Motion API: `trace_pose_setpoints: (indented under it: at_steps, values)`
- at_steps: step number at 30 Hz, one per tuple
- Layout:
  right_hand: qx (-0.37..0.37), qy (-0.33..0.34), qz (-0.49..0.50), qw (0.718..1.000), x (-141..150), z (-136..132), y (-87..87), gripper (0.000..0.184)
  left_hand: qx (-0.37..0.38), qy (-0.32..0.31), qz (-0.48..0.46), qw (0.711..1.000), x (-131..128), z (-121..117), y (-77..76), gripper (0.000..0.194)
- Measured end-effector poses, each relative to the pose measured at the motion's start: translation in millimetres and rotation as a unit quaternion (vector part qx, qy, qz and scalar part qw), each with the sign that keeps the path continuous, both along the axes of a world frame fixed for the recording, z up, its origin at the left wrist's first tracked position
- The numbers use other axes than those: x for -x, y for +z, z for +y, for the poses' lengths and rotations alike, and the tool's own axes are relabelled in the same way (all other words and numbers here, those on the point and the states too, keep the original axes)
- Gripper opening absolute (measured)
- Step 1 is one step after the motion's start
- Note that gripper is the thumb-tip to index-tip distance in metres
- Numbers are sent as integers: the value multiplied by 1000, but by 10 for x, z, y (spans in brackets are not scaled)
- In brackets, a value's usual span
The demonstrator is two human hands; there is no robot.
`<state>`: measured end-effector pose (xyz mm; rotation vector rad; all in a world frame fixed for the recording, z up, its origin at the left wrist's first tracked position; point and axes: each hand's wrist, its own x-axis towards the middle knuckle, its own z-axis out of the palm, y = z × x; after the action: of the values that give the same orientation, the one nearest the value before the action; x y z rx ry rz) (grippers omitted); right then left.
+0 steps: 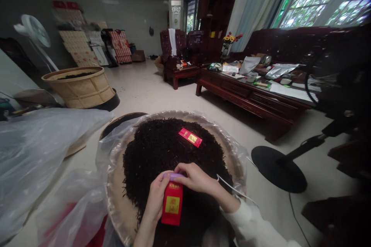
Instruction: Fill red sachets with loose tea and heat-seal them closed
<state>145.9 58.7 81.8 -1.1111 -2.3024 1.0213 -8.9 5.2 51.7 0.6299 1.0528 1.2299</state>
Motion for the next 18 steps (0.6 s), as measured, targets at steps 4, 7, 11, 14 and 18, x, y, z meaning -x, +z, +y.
trace_pose_setpoints:
  at_steps: [4,7,11,14,18]
  values:
    - [1,-3,0,1000,0,-12,3,32,4,0,2,1000,7,4,26,56]
    - [-2,-8,2,1000,1,-19,13,30,3,-13,20,1000,27,6,16,58]
    - [-1,-18,-7,1000,-13,-5,40,25,17,-82,51,995,46,-11,-58,64]
    - [5,-10,-8,1000,-45,17,66,25,17,-88,50,995,49,-21,-96,63]
    - [12,-1,5,1000,-93,34,78,28,11,-96,43,994,58,-14,-91,61]
